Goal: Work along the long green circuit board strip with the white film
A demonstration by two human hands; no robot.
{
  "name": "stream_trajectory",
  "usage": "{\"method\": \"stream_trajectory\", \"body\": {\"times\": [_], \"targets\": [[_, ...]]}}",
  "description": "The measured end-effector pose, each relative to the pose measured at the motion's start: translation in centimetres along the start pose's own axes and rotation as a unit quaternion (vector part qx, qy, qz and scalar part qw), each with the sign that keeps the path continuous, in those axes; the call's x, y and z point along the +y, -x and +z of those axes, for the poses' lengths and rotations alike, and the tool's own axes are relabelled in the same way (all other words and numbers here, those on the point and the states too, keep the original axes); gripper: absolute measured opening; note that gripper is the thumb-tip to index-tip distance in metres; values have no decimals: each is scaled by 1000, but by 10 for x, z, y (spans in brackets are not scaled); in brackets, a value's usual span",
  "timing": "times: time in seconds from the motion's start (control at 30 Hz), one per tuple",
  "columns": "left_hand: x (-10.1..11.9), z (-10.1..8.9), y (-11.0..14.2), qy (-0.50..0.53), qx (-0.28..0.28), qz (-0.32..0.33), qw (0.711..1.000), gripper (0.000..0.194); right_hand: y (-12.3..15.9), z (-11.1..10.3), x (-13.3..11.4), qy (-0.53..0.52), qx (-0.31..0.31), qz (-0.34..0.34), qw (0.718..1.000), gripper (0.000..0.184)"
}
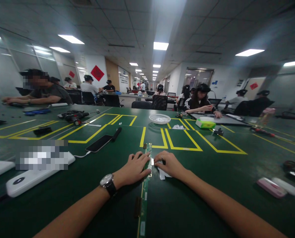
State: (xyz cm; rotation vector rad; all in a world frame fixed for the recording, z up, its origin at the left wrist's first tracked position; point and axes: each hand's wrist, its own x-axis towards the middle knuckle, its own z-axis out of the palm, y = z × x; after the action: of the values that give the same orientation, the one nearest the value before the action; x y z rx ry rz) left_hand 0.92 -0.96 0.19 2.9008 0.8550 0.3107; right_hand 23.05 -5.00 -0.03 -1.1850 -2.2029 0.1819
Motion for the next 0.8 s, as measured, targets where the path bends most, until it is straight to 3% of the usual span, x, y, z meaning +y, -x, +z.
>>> {"method": "stream_trajectory", "body": {"times": [0.2, 0.33, 0.47, 0.57, 0.7, 0.8], "targets": [[5, -4, 1, 17, 3, -15, 1000, 47, 0, -2, 1, 10, -2, -19, 1000, 8], [6, -8, 1, 67, 17, -28, 997, 61, -2, -14, -7, 72, -45, -73, 994, 22], [-1, -3, -4, 149, 87, -86, 981, 59, -5, -22, -23, 91, -86, -117, 985, 44], [-10, 4, -8, 194, 140, -145, 960, 55, -7, -22, -25, 76, -121, -125, 982, 51], [-16, 7, -7, 178, 175, -141, 958, 52, -1, -30, 11, 109, -107, -71, 986, 55], [-13, 2, -3, 152, 165, -117, 967, 49, 15, -49, 61, 203, -64, 53, 976, 53]]}}
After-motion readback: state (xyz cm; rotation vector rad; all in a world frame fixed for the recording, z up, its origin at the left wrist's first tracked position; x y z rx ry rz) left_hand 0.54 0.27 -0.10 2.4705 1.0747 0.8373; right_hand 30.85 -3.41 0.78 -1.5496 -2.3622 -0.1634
